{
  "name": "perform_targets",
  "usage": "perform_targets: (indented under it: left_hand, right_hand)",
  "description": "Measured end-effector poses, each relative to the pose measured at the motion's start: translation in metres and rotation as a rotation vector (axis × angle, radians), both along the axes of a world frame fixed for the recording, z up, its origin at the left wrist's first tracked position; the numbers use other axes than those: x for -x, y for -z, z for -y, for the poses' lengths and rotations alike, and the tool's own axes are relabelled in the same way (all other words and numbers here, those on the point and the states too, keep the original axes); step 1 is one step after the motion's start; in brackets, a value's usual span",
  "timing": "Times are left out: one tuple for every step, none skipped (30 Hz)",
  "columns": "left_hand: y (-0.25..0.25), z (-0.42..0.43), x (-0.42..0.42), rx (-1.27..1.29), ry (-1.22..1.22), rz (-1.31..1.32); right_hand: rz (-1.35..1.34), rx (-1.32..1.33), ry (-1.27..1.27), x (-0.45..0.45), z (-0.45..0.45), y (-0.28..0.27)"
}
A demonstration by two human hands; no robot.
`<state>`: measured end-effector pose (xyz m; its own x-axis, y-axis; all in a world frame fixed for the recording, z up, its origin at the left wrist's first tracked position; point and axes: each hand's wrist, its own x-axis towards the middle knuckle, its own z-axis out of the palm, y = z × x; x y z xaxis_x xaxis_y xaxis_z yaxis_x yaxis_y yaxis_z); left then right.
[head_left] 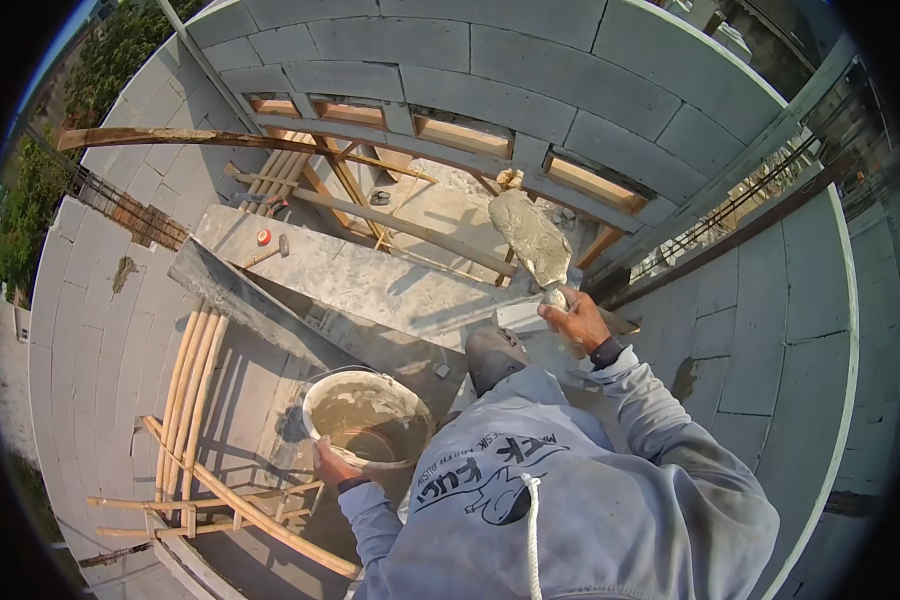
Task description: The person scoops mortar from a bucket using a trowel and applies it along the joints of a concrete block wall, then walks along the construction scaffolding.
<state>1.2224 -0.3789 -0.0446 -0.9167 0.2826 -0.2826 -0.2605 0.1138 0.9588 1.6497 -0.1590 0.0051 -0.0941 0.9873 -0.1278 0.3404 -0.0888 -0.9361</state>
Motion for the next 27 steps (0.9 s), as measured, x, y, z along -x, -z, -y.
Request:
perform_targets:
  left_hand:
    - [-0.007, 0.0, -0.002, -0.023, -0.044, 0.07]
    - [0.013, 0.009, 0.008, 0.017, -0.002, 0.018]
    - [0.016, 0.011, 0.014, 0.064, 0.035, -0.037]
    - [0.021, 0.012, 0.019, 0.178, -0.005, 0.022]
    - [0.027, 0.011, 0.021, 0.092, -0.025, 0.051]
    - [0.026, 0.004, 0.016, 0.004, -0.047, 0.08]
    - [0.024, -0.001, 0.015, -0.079, -0.07, 0.106]
    - [0.029, -0.005, 0.017, -0.047, -0.069, 0.082]
    - [0.036, -0.009, 0.02, -0.013, -0.072, 0.056]
    - [0.035, -0.014, 0.022, 0.021, -0.077, 0.028]
    - [0.033, -0.02, 0.022, 0.028, -0.082, 0.036]
    - [0.024, -0.034, 0.015, 0.033, -0.082, 0.046]
    - [0.019, -0.048, 0.011, 0.036, -0.08, 0.058]
    - [0.02, -0.058, 0.011, 0.041, -0.052, 0.044]
    - [0.015, -0.072, 0.007, 0.008, 0.001, 0.049]
    - [0.003, -0.088, 0.003, -0.021, 0.054, 0.056]
    - [-0.002, -0.102, 0.001, -0.046, 0.103, 0.064]
    - [0.003, -0.114, 0.004, -0.011, 0.081, 0.077]
    - [0.011, -0.127, 0.006, 0.025, 0.058, 0.089]
    - [0.008, -0.143, 0.004, 0.064, 0.034, 0.105]
    - [0.004, -0.157, 0.001, 0.082, 0.034, 0.136]
    - [-0.001, -0.175, -0.001, 0.096, 0.037, 0.165]
    - [-0.004, -0.202, -0.001, 0.097, 0.041, 0.192]
    - [0.002, -0.222, 0.003, 0.163, 0.07, 0.151]
    - [0.011, -0.235, 0.007, 0.24, 0.098, 0.113]
    - [0.018, -0.247, 0.01, 0.317, 0.125, 0.075]
    - [0.024, -0.26, 0.01, 0.316, 0.133, 0.067]
  right_hand:
    - [0.064, 0.044, 0.001, 0.0, -0.003, -0.012]
    - [0.126, 0.093, -0.008, 0.003, -0.008, -0.024]
    - [0.185, 0.151, -0.021, 0.007, -0.011, -0.032]
    - [0.175, 0.165, -0.008, 0.009, -0.018, -0.033]
    - [0.237, 0.137, -0.003, 0.008, -0.027, -0.033]
    - [0.299, 0.107, 0.001, 0.009, -0.037, -0.036]
    - [0.36, 0.081, 0.003, 0.011, -0.047, -0.039]
    - [0.327, 0.126, 0.004, 0.011, -0.057, -0.045]
    - [0.349, 0.093, -0.013, 0.014, -0.07, -0.051]
    - [0.37, 0.06, -0.033, 0.015, -0.085, -0.054]
    - [0.39, 0.026, -0.052, 0.017, -0.1, -0.056]
    - [0.341, 0.065, -0.035, 0.02, -0.117, -0.057]
    - [0.36, 0.074, -0.066, 0.023, -0.135, -0.06]
    - [0.381, 0.085, -0.096, 0.025, -0.155, -0.062]
    - [0.404, 0.097, -0.126, 0.027, -0.175, -0.063]
    - [0.467, 0.162, -0.11, 0.032, -0.197, -0.061]
    - [0.514, 0.136, -0.132, 0.035, -0.218, -0.057]
    - [0.561, 0.112, -0.156, 0.038, -0.24, -0.051]
    - [0.607, 0.089, -0.182, 0.041, -0.263, -0.044]
    - [0.669, 0.142, -0.19, 0.046, -0.286, -0.038]
    - [0.703, 0.16, -0.201, 0.048, -0.307, -0.026]
    - [0.735, 0.175, -0.208, 0.049, -0.33, -0.011]
    - [0.766, 0.177, -0.21, 0.052, -0.358, 0.001]
    - [0.795, 0.166, -0.213, 0.057, -0.381, 0.01]
    - [0.811, 0.166, -0.217, 0.063, -0.4, 0.021]
    - [0.825, 0.165, -0.223, 0.071, -0.422, 0.033]
    - [0.838, 0.156, -0.227, 0.078, -0.445, 0.045]
